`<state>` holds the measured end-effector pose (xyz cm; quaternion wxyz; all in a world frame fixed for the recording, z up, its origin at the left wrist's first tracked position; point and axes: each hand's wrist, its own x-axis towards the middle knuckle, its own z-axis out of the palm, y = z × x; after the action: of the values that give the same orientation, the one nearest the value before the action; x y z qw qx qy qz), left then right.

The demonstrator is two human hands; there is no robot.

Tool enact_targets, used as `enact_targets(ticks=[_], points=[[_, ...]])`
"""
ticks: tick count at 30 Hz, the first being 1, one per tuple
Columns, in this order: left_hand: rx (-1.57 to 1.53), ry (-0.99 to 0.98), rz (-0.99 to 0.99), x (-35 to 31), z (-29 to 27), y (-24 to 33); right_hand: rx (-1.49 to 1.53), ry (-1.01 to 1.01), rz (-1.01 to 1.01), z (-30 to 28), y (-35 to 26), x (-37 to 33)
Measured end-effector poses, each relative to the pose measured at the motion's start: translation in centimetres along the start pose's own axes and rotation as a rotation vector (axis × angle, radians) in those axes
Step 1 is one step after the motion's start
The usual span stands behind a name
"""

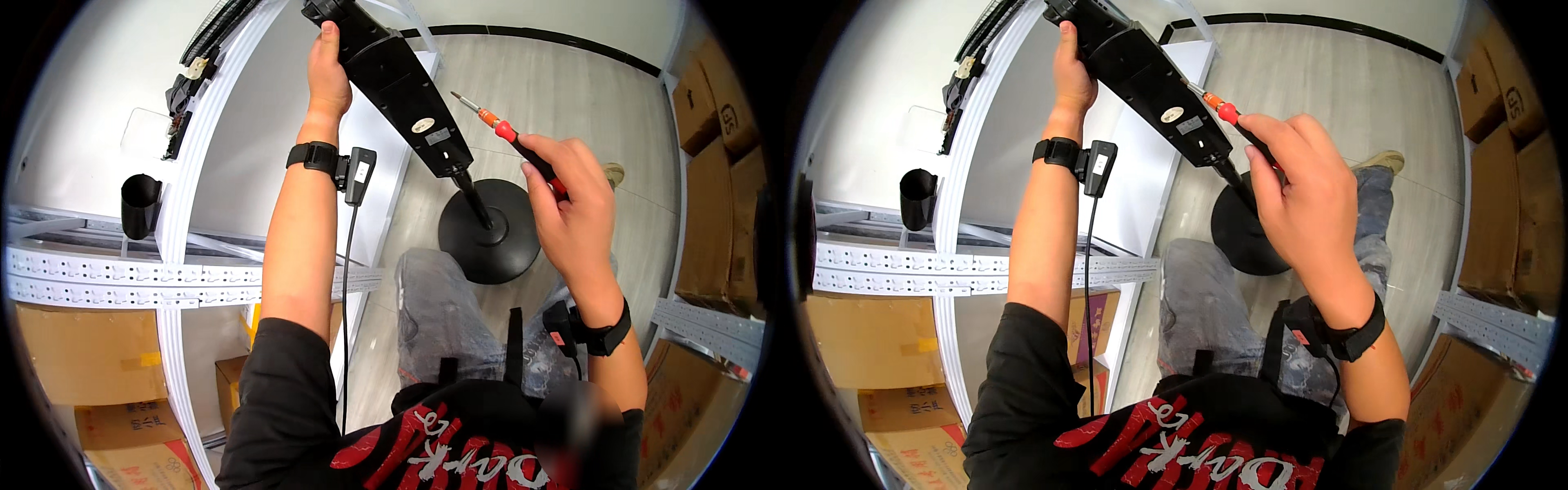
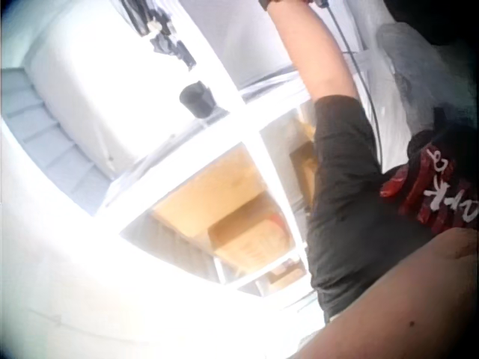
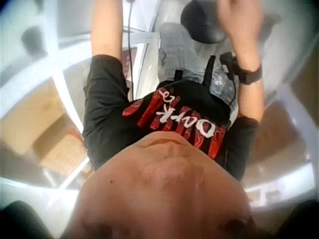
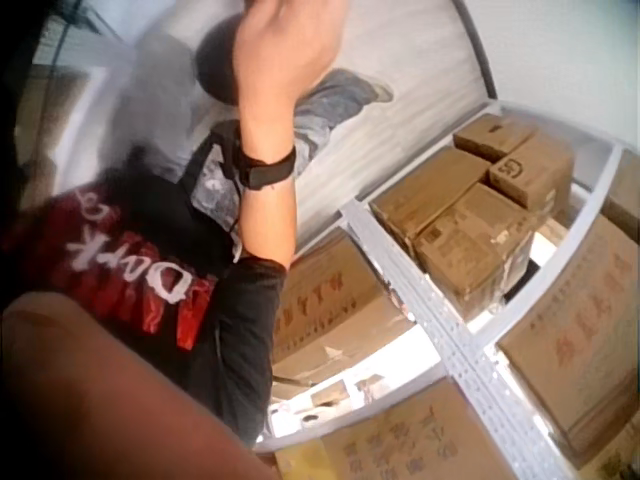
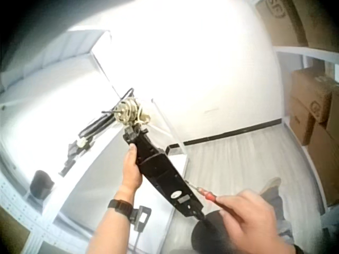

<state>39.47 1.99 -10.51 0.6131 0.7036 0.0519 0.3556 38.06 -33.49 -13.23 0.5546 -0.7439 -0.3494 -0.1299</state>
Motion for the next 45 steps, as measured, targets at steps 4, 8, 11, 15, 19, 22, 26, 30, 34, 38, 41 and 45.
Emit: enact_targets(ticks=[4,8,11,15,19,22,26,30,34,38,41,45], points=[[0.019,-0.043,-0.079,1.1,-0.5,-0.2,0.04,-0.011,0.025,0.8,0.9,0.0],[0.035,-0.064,-0.084,2.2,-0.6,-0.7,0.072,-0.019,0.059,1.4,1.6,-0.5],[0.032,-0.045,-0.091,2.9,-0.3,-1.0,0.125,-0.011,0.069,1.8,2.4,-1.2],[0.027,-0.088,-0.112,3.4,-0.6,-1.2,0.112,-0.014,0.084,1.9,2.8,-1.4],[0.024,-0.033,-0.136,3.7,-0.6,-1.1,0.098,-0.009,0.085,2.4,3.0,-1.4],[0.027,-0.022,-0.151,3.3,-0.3,-0.8,0.077,-0.012,0.067,2.5,3.2,-1.4],[0.046,-0.022,-0.122,3.5,-0.5,-1.2,0.07,-0.015,0.055,3.0,3.2,-1.3],[0.063,-0.016,-0.092,3.4,-0.3,-1.4,0.091,-0.011,0.052,3.5,3.2,-1.2],[0.092,-0.058,-0.152,3.8,-1.4,-2.0,0.078,-0.023,0.059,3.5,2.8,-1.3],[0.121,-0.044,-0.115,3.1,-0.5,-1.1,0.107,0.019,0.12,3.2,2.2,-1.1],[0.175,-0.02,-0.086,2.3,-0.3,-0.8,0.13,0.028,0.147,3.5,2.2,-1.2],[0.26,-0.044,-0.069,2.4,-0.9,-1.3,0.181,-0.057,0.306,5.0,1.9,-0.5]])
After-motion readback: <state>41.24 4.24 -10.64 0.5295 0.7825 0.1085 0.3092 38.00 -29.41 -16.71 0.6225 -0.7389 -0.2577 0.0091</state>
